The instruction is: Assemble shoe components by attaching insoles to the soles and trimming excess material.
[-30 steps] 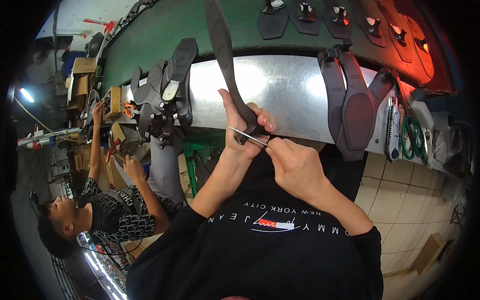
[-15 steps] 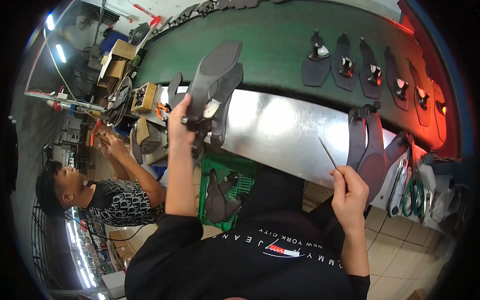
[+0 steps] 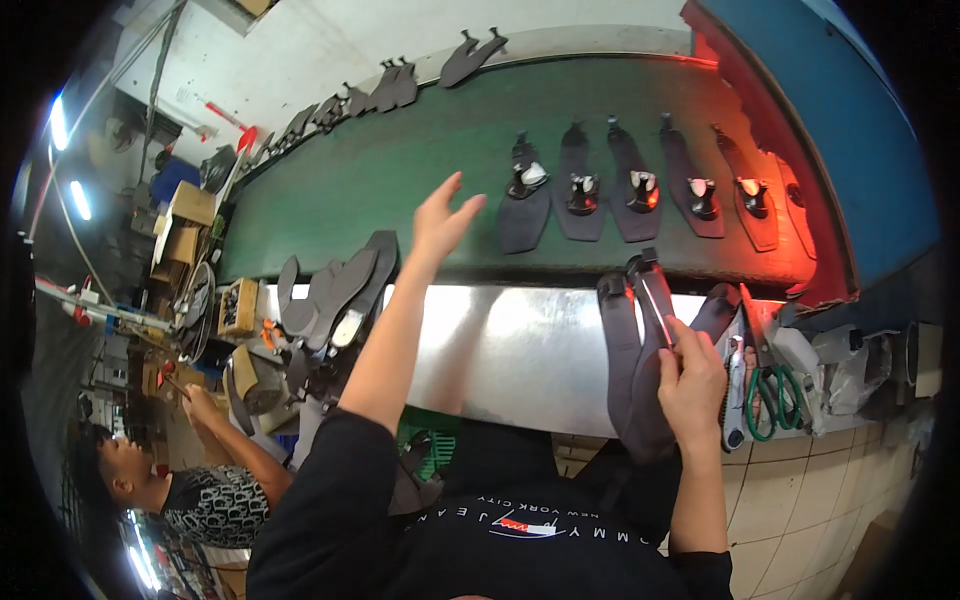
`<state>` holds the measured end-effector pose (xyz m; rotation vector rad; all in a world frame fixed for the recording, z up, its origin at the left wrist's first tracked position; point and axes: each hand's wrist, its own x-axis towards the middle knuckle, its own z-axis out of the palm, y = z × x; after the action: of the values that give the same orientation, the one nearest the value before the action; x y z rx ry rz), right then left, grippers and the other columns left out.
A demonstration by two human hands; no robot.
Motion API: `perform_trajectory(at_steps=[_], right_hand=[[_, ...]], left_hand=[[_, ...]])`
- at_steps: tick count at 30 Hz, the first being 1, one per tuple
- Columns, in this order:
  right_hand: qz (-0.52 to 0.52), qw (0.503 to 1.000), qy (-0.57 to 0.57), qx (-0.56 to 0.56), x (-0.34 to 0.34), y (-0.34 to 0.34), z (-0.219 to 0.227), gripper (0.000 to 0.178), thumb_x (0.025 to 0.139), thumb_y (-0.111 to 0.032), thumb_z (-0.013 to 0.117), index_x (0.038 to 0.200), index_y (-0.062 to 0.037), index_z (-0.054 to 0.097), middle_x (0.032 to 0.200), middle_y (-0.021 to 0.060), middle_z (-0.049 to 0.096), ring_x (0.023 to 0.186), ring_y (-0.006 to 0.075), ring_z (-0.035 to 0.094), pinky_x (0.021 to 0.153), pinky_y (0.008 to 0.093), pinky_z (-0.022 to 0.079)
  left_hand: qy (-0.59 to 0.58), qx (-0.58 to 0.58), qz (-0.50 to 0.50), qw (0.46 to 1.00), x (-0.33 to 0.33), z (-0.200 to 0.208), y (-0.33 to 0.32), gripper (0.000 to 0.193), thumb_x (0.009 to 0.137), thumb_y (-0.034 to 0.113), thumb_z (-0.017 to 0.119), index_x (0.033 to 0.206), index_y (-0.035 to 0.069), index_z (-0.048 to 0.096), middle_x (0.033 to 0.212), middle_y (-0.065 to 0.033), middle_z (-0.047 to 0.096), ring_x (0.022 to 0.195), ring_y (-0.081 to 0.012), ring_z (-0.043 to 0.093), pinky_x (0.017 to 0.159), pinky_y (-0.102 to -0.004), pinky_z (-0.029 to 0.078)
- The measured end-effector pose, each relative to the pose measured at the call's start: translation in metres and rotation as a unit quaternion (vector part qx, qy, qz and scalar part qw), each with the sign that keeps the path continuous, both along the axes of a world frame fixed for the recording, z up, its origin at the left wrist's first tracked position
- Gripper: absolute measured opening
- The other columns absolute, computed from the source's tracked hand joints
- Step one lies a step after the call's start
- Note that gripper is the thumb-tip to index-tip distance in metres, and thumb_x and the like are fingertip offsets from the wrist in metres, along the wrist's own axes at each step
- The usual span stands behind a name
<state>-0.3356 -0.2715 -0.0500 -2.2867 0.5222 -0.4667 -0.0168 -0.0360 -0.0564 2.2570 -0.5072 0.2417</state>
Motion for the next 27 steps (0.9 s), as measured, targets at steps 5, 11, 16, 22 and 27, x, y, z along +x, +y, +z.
perform_trajectory(at_steps=[5, 11, 16, 22, 27], right_hand=[[0.010, 1.000, 0.011, -0.005, 0.004, 0.000, -0.008, 0.031, 0.078, -0.004, 0.065, 0.108, -0.0075, 0.059, 0.083, 0.0104, 0.053, 0.072, 0.0270, 0.057, 0.065, 0.0371, 0.046], [0.017, 1.000, -0.003, 0.006, 0.005, -0.008, 0.000, 0.033, 0.078, -0.009, 0.067, 0.111, -0.0079, 0.060, 0.085, 0.0106, 0.053, 0.072, 0.0254, 0.058, 0.067, 0.0359, 0.046], [-0.063, 0.988, -0.137, 0.031, -0.002, -0.002, 0.014, 0.036, 0.080, -0.001, 0.063, 0.116, -0.0030, 0.059, 0.098, 0.0116, 0.052, 0.067, 0.0195, 0.053, 0.065, 0.0320, 0.046], [0.013, 0.950, -0.230, 0.210, -0.035, 0.009, 0.033, 0.014, 0.087, 0.001, 0.055, 0.101, 0.0017, 0.057, 0.101, 0.0106, 0.057, 0.080, 0.0147, 0.056, 0.074, 0.0280, 0.047], [0.275, 0.726, -0.235, 0.585, -0.014, 0.032, 0.018, 0.060, 0.082, -0.035, 0.071, 0.119, -0.0019, 0.038, 0.137, 0.0200, 0.040, 0.127, 0.0294, 0.042, 0.105, 0.0417, 0.035]], left_hand=[[-0.034, 0.059, -0.005, 0.998, 0.044, -0.059, -0.063, 0.046, 0.082, 0.043, 0.065, 0.112, 0.008, 0.064, 0.129, -0.0206, 0.053, 0.125, -0.0375, 0.046, 0.102, -0.0448, 0.036], [-0.116, 0.078, 0.065, 0.988, 0.001, -0.083, -0.072, 0.034, 0.082, 0.037, 0.066, 0.104, 0.013, 0.068, 0.125, -0.0200, 0.057, 0.119, -0.0399, 0.049, 0.100, -0.0427, 0.037], [-0.119, -0.039, 0.062, 0.990, -0.013, -0.053, -0.083, 0.032, 0.073, 0.019, 0.072, 0.104, 0.011, 0.069, 0.111, -0.0162, 0.059, 0.102, -0.0321, 0.058, 0.087, -0.0382, 0.047], [0.091, -0.358, -0.101, 0.924, -0.082, 0.018, -0.046, 0.031, 0.078, 0.000, 0.068, 0.110, 0.002, 0.065, 0.098, -0.0033, 0.063, 0.084, -0.0101, 0.059, 0.073, -0.0238, 0.048], [0.380, -0.380, -0.268, 0.800, -0.210, 0.057, -0.003, 0.033, 0.077, -0.007, 0.066, 0.109, -0.001, 0.064, 0.110, -0.0093, 0.063, 0.091, -0.0100, 0.060, 0.080, -0.0226, 0.048]])
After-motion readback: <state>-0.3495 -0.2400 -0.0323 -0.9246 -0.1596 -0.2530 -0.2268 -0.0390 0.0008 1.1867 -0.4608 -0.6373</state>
